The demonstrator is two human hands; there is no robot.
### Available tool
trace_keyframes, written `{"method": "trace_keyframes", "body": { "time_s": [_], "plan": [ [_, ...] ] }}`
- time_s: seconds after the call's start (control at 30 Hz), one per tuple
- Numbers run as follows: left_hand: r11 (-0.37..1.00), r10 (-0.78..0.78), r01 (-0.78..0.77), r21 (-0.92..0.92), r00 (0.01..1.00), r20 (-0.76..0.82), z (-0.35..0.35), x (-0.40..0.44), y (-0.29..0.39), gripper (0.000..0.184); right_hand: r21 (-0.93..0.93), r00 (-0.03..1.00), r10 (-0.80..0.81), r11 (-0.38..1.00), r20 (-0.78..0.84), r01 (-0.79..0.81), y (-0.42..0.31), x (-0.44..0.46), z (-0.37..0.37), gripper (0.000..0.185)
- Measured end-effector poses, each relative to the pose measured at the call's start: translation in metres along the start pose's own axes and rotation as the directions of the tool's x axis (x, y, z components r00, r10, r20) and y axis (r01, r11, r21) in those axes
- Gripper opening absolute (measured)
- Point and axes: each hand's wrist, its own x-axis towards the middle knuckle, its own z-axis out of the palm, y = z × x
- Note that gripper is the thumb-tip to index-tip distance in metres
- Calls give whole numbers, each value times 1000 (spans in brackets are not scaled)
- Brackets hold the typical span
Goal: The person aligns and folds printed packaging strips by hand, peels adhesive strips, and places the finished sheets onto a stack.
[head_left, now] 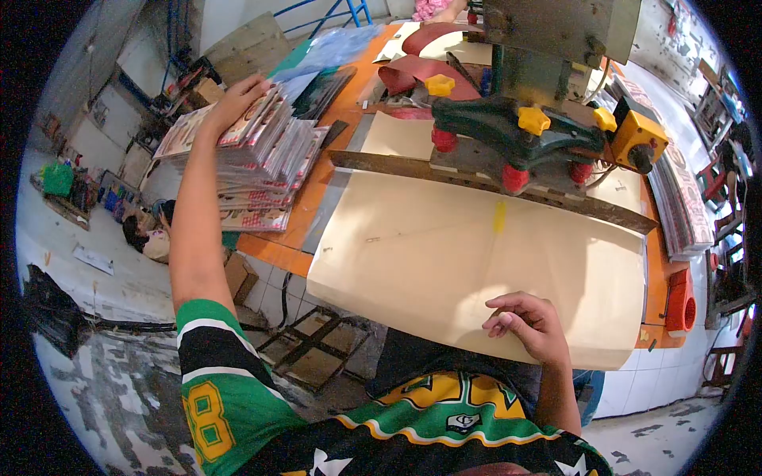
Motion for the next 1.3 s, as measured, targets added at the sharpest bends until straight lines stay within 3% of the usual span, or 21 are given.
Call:
{"method": "trace_keyframes", "body": {
  "time_s": [0.37, 0.97, 1.3],
  "plan": [
    [996, 33, -33, -77, 999, -2, 4, -5, -5, 44, -10, 1000, -9, 1000, 9, 9, 1, 1, 1, 24],
    [1000, 14, -15, -14, 997, -72, 13, -8, -2, 48, -5, 1000, -3, 1000, -2, 3, 1, 1, 0, 23],
    [997, -12, 9, -76, 999, -31, 13, -2, -1, 46, 4, 1000, -6, 1000, 17, 6, 1, 1, 0, 25]
  ]
}}
